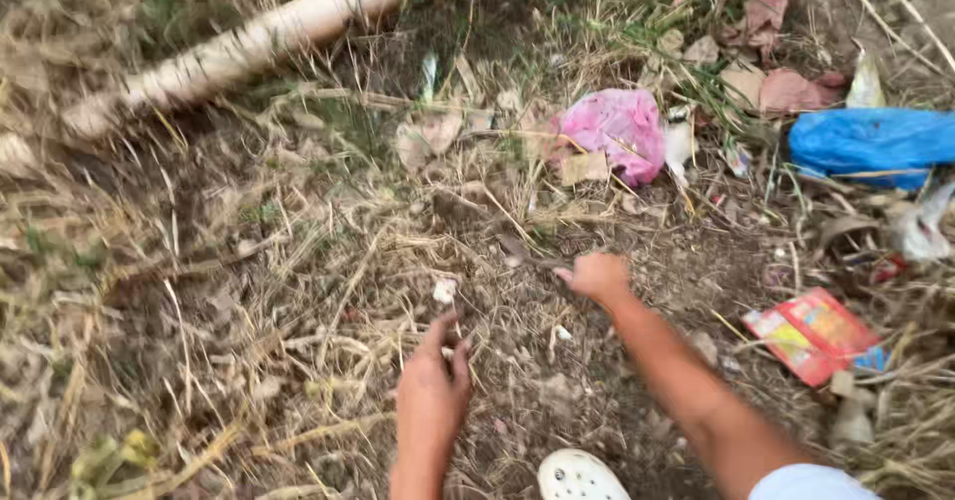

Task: The person clears trash and dried weeds from the ground by hand and using a trowel-like tool, picking up plastic bags and debris.

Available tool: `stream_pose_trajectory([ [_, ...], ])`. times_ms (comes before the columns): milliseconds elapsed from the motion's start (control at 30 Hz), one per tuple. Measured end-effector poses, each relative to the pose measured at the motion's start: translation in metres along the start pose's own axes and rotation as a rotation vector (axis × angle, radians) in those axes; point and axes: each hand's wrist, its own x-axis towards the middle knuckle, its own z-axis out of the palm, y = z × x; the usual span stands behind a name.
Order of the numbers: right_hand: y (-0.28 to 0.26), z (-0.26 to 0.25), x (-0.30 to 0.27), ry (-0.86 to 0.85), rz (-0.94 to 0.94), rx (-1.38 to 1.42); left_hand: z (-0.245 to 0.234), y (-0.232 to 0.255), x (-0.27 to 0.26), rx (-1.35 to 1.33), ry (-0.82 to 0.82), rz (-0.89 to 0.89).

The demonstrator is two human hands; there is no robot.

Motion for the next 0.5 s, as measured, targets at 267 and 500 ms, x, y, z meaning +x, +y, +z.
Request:
stream_pose_trajectory([
  [267,-0.167,0.034,-0.122,0.203,-0.626,0.440,0.011,-0.002,-0.001,0.026,0.038,0.105],
  [500,-0.111,0.024,-0.051,-0.144,-0.706,0.321,0.020,0.006,0.005,-0.041,0.052,0.173],
])
